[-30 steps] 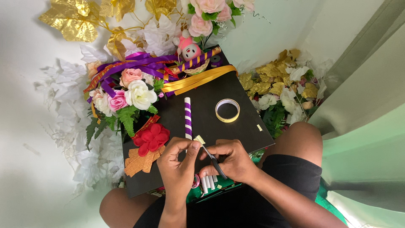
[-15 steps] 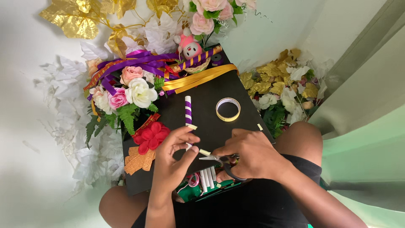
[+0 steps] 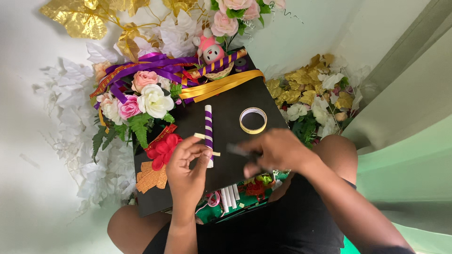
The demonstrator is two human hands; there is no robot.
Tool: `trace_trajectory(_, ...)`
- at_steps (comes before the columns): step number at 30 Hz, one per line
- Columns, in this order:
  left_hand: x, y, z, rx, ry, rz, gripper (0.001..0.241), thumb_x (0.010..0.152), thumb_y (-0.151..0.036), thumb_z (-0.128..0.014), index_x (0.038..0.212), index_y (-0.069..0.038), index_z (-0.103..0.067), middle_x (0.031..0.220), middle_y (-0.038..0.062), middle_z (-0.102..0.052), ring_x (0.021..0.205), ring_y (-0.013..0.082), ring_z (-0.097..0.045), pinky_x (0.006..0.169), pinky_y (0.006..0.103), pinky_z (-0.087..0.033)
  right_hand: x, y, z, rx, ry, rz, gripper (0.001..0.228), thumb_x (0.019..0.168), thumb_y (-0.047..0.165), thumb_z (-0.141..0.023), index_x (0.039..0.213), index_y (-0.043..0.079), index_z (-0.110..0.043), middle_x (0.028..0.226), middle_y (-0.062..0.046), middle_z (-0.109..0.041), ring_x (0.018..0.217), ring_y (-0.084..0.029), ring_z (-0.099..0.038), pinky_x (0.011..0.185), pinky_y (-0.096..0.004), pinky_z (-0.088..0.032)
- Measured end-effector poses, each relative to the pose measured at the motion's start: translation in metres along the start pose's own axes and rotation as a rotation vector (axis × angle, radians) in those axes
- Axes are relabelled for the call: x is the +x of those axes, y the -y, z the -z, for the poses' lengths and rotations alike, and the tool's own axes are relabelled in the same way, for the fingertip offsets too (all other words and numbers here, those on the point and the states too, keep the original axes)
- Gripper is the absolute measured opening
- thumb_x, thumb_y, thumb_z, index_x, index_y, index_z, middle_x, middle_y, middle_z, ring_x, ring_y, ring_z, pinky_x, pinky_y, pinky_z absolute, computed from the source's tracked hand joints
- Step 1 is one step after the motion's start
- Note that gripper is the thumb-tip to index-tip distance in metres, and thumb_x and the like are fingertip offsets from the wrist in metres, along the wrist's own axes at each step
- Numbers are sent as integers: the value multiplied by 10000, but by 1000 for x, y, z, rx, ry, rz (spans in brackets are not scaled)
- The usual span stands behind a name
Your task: The person wraps purple and yellow ribbons around a white tube and secures them with adhesive tape using scissors.
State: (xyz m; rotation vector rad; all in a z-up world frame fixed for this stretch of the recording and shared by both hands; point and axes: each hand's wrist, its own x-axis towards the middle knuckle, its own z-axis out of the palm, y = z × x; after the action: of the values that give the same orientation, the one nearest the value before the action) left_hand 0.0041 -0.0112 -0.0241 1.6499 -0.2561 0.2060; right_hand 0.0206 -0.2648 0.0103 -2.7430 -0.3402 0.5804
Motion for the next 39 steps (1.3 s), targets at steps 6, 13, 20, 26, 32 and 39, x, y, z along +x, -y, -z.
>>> trace_trajectory(6, 0, -2, -3, -346, -122, 241, 511, 976, -175, -800, 1449, -6, -703, 1088, 158, -852, 1025, 265, -817, 951, 425, -675, 113, -76, -30, -278, -285, -276, 701, 867, 742, -873, 1181, 182, -593, 858, -106, -778, 739, -391, -778, 561, -491, -540)
trace_trajectory(13, 1, -5, -4, -419, -84, 365, 507, 967, -97, -701, 1469, -26, -704, 1244, 269, -856, 1060, 336, -811, 978, 468, -681, 136, -67, -8, -275, 28, -401, 379, 891, 700, -842, 1116, 398, -803, 1101, 53, -816, 1041, -275, -801, 775, -424, -610)
trace_trajectory(20, -2, 0, -6, -385, -116, 350, 497, 941, -45, -684, 1437, -35, -722, 1229, 244, -878, 1072, 339, -824, 962, 446, -684, 68, -29, -3, 415, -389, -137, 331, 1046, 587, -689, 1075, 322, -884, 729, 80, -654, 688, -107, -579, 617, -353, -354)
trace_trajectory(26, -8, 2, -14, -332, -30, 231, 480, 956, -102, -717, 1431, -37, -709, 1224, 218, -880, 1111, 300, -827, 981, 411, -675, 52, -14, -43, 1345, -27, 216, 317, 1015, 221, -791, 1270, 37, -831, 1048, -40, -804, 837, -108, -666, 514, -206, -433)
trace_trajectory(32, -9, 32, -16, -217, -10, 81, 549, 946, -6, -723, 1492, -16, -670, 1291, 192, -853, 1163, 224, -796, 1008, 330, -648, 56, -25, -65, 1551, -217, 254, 197, 1013, 128, -795, 1117, -38, -819, 895, -124, -724, 741, -147, -666, 403, -180, -461)
trace_trajectory(39, -7, 25, -4, -140, -97, 75, 469, 991, -98, -754, 1452, -33, -697, 1305, 191, -818, 1160, 234, -775, 1040, 362, -639, 26, -44, -83, 635, -40, 287, 292, 1075, 265, -722, 952, 46, -871, 643, -67, -656, 479, -141, -555, 393, -267, -381)
